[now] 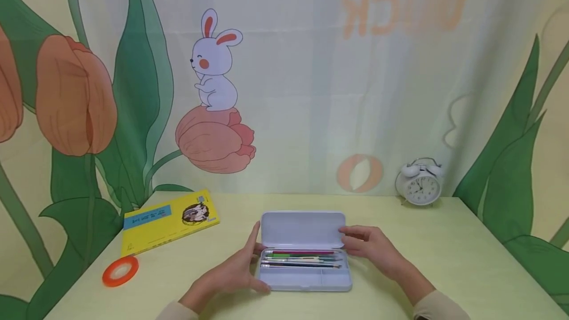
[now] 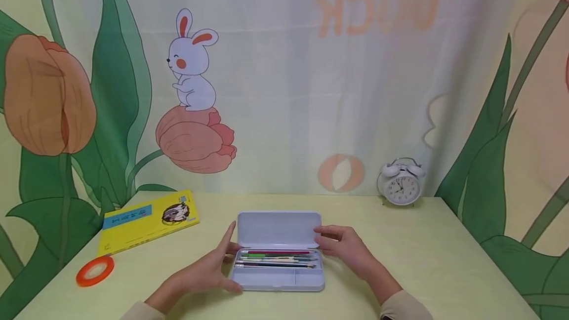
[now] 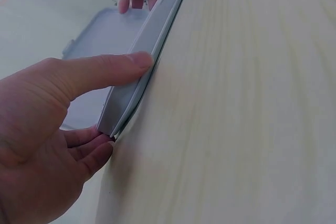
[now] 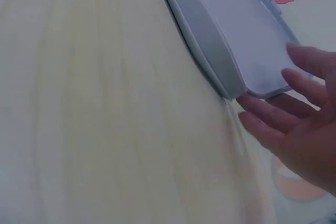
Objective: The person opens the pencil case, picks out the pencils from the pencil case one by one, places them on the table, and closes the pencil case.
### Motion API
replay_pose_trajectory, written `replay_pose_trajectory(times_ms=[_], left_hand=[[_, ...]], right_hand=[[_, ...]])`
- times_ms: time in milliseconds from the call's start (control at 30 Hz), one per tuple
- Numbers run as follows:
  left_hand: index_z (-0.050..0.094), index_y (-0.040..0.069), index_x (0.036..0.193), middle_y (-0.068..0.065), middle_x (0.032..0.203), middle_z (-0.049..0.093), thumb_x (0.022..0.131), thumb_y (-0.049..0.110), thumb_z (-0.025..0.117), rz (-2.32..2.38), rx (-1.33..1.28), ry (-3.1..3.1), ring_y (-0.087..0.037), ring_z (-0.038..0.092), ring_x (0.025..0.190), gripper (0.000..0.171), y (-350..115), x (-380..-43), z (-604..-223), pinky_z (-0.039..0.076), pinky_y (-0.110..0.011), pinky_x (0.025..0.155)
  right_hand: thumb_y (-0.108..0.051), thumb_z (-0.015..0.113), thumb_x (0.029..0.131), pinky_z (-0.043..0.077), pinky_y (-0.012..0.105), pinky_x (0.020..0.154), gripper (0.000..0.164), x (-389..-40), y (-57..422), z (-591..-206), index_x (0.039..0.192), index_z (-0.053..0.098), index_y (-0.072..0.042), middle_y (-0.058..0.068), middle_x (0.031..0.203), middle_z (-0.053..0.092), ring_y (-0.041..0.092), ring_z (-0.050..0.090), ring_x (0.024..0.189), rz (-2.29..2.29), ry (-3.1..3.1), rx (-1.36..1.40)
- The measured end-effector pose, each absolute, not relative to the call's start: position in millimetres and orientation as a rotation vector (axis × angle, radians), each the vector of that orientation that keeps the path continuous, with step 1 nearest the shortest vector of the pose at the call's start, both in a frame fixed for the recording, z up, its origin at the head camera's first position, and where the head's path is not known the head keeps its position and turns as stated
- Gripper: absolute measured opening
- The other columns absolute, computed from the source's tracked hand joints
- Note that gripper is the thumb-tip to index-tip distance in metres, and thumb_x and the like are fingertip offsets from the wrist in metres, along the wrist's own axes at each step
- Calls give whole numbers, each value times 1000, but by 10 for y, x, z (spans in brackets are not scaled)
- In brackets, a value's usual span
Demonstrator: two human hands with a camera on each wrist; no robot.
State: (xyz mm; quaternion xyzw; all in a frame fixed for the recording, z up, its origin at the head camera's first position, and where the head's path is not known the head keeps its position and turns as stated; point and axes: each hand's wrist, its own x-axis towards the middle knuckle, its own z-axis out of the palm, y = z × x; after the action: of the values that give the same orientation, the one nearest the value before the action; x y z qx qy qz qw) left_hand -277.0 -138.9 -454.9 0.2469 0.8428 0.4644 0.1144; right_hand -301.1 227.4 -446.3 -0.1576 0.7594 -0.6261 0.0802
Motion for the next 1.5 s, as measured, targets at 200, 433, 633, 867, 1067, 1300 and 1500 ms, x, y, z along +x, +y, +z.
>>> replay_pose_trajectory(times_ms=[200,433,633,867,1067,1300,1500], left_hand=[[-20,12,157,-17,140,47,72,20,92,1340,736,2451,-40,46,131,141,-1385,-2754,-4524,29,-56,114],[-15,17,159,-16,142,45,73,25,91,1310,702,2440,-39,43,134,137,-1383,-2755,-4525,28,-55,115],[-15,17,159,-14,143,44,73,28,91,1300,670,2433,-39,41,136,137,-1391,-2761,-4539,28,-55,115],[-11,17,160,-11,145,43,72,29,92,1313,659,2419,-38,38,138,136,-1397,-2774,-4536,27,-55,116],[-5,13,161,-6,142,43,73,24,91,1316,715,2415,-29,38,136,130,-1409,-2775,-4547,27,-51,117],[2,10,161,-5,143,44,74,27,90,1281,720,2437,-30,38,135,125,-1427,-2778,-4560,26,-54,117],[9,2,159,-8,141,43,75,30,90,1223,713,2470,-30,38,135,120,-1425,-2769,-4542,21,-54,118]], right_hand=[[-22,82,85,43,50,106,88,-2974,2298,-4431,152,33,5,26,156,31,42,49,131,-1515,2415,-665],[-44,95,62,19,60,114,131,-2897,2234,-4424,154,18,11,18,164,-14,45,5,148,-1082,2718,-944],[-51,92,62,24,59,113,132,-2873,2228,-4421,153,20,11,12,164,-18,44,10,148,-977,2791,-978],[-59,89,62,28,55,113,132,-2843,2226,-4393,152,23,12,9,165,-19,41,14,148,-859,2862,-970],[-60,85,68,27,55,114,127,-2798,2226,-4383,151,23,14,10,166,-13,39,13,149,-802,2855,-966],[-61,77,77,26,56,114,116,-2779,2244,-4378,151,26,11,15,166,1,35,16,149,-713,2798,-956],[-60,82,72,27,57,114,120,-2787,2259,-4387,151,27,12,18,166,3,38,18,148,-725,2774,-971]])
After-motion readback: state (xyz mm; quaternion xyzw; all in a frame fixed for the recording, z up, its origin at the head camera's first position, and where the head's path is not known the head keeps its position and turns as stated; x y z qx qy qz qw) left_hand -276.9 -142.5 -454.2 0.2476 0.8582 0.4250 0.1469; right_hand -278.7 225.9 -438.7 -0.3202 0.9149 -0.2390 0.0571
